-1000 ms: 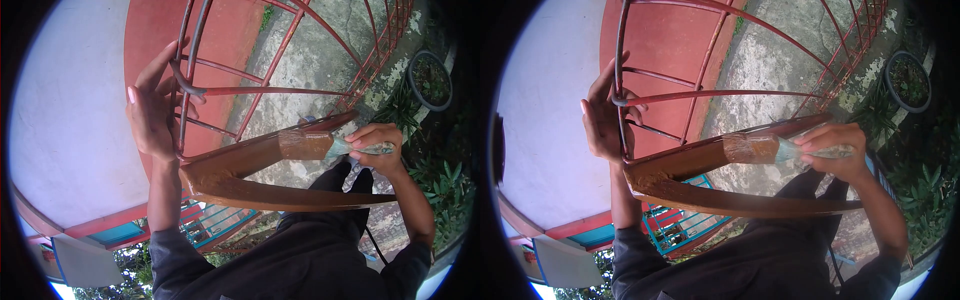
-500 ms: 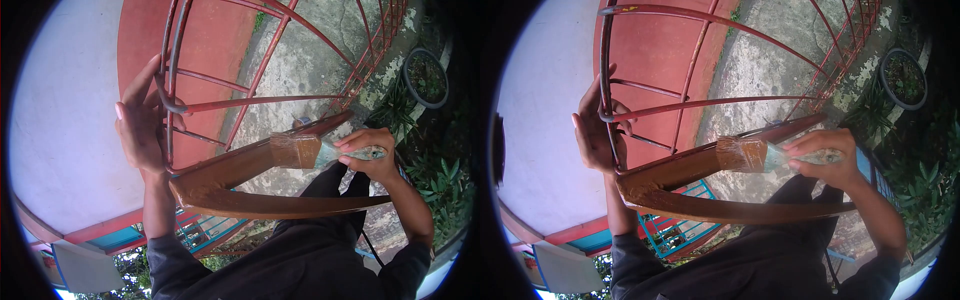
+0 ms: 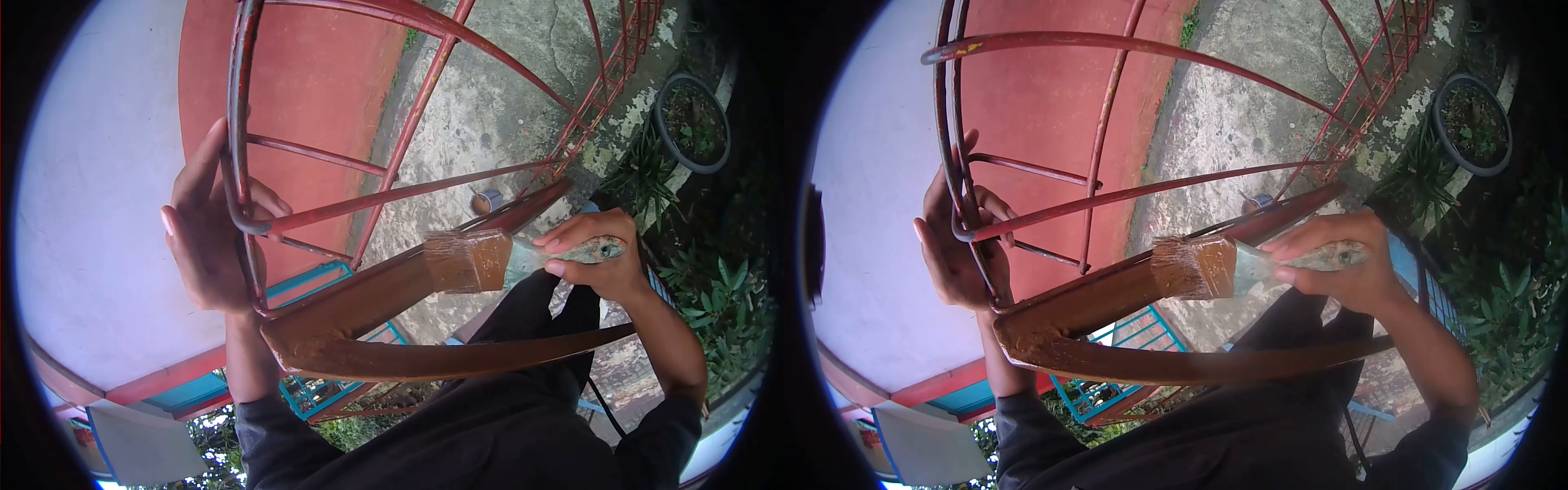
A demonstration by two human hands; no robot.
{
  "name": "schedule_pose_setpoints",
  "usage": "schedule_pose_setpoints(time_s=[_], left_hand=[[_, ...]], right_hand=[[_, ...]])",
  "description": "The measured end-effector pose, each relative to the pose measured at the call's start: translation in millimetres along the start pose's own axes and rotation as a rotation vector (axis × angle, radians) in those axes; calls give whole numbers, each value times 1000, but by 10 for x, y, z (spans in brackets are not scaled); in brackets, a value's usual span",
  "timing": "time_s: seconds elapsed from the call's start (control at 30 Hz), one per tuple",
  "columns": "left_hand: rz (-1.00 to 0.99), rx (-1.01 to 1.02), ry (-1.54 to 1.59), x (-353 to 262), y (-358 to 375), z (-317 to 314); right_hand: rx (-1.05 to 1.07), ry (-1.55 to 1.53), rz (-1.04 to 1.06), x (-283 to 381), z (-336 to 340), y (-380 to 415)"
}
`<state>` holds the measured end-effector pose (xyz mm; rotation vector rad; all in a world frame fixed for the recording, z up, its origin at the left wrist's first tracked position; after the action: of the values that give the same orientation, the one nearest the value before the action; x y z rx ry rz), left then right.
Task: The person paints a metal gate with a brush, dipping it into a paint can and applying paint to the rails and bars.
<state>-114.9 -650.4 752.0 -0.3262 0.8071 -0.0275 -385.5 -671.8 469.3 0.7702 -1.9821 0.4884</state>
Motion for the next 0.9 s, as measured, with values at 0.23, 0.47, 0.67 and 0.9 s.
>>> schedule_pose_setpoints(time_s=[0.23, 0.47, 0.67, 0.9], left_hand=[[-32, 34, 28, 8, -14, -40], [-10, 38, 36, 12, 2, -10], [-23, 66, 26, 1, -20, -21], [16, 86, 51, 16, -11, 6]], right_hand=[[-113, 158, -62, -316, 385, 153], [-202, -175, -1, -219, 90, 125], [-150, -214, -19, -254, -97, -71], [-191, 104, -30, -594, 341, 99]])
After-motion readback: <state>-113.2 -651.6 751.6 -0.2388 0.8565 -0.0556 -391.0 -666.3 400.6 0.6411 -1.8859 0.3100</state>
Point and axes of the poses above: each hand's wrist, its own y-axis away from the middle knuckle, its own z-axis out of the back of the hand, x = y × z, the point moved 3 cm from there along -y, towards the middle knuckle, and after that the axes turned 8 degrees about -z, right-handed, at the moved point
